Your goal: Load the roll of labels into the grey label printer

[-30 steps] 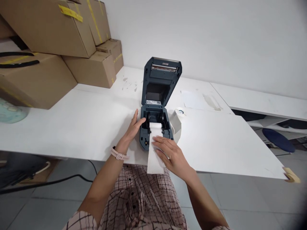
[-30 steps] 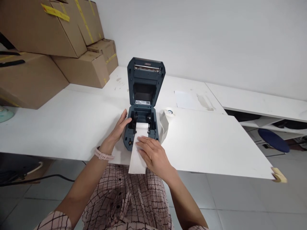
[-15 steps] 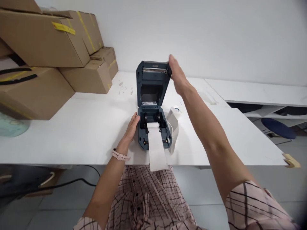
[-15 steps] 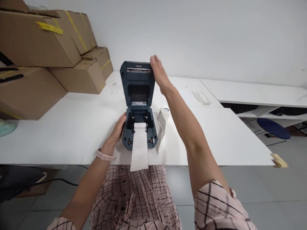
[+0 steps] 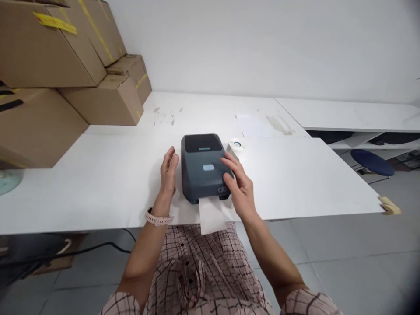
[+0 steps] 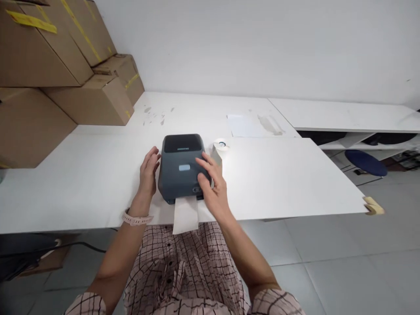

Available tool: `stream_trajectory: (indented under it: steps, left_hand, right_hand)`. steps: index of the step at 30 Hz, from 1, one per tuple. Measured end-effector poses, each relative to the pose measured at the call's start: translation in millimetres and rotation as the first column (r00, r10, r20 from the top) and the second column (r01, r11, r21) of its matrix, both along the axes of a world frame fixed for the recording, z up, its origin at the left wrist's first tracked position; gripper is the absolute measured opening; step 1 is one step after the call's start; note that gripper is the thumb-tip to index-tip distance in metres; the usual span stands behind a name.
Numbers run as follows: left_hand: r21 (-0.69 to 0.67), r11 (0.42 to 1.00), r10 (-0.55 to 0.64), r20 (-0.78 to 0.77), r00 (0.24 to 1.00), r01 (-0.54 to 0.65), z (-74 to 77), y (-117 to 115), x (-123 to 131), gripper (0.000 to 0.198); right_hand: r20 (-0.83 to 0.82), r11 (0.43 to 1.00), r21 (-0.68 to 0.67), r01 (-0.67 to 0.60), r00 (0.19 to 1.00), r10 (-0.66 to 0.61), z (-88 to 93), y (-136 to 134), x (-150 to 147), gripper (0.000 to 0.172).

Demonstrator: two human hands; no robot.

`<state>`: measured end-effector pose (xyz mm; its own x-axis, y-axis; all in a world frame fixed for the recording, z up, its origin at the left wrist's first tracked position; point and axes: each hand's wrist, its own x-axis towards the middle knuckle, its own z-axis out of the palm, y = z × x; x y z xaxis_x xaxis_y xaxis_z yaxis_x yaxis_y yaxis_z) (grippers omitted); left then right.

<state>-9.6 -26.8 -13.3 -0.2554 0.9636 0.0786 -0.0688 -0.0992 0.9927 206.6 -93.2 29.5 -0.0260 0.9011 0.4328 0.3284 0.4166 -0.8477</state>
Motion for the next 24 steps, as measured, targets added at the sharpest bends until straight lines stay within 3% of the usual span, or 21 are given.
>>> stream_trajectory:
  steps: [3, 8, 13, 19, 20, 22, 24]
  left_hand:
    - [0.024, 0.999, -0.03, -0.018, 0.999, 0.03, 11.6, -31, 12, 0.071]
    - [-0.061, 0.989, -0.134, 0.031, 0.991, 0.135, 17.9, -66, 32, 0.087]
    - [-0.055, 0.989, -0.137, 0.05, 0.989, 0.139, 13.7, -67, 36, 0.087]
    - [-0.035, 0.993, -0.114, -0.02, 0.993, 0.113, 10.8, -64, 38, 0.08]
    - [-0.012, 0.997, -0.075, -0.071, 0.995, 0.074, 8.5, -67, 39, 0.075]
    - [0.114, 0.986, 0.142, -0.218, 0.965, -0.12, -0.3, -81, 41, 0.066]
    - [0.32, 0.881, 0.445, -0.315, 0.838, -0.348, -13.3, -102, 44, 0.052]
  right_hand:
    - [-0.101, 0.992, -0.126, 0.016, 0.994, -0.029, -19.3, -10, -4, 0.049]
    - [-0.187, 0.964, -0.265, -0.011, 0.982, -0.04, -33.9, -1, 2, 0.07]
    - [-0.278, 0.911, -0.374, -0.176, 0.958, 0.071, -47.8, 6, 3, 0.071]
    - [-0.246, 0.937, -0.316, -0.148, 0.967, 0.07, -57.4, 7, 2, 0.075]
    - [-0.229, 0.937, -0.318, -0.144, 0.971, 0.071, -58.2, 8, 3, 0.075]
    - [-0.204, 0.94, -0.318, -0.127, 0.977, 0.063, -60.1, 9, 4, 0.073]
    - [-0.13, 0.956, -0.276, -0.099, 0.989, 0.065, -63.0, 9, 5, 0.07]
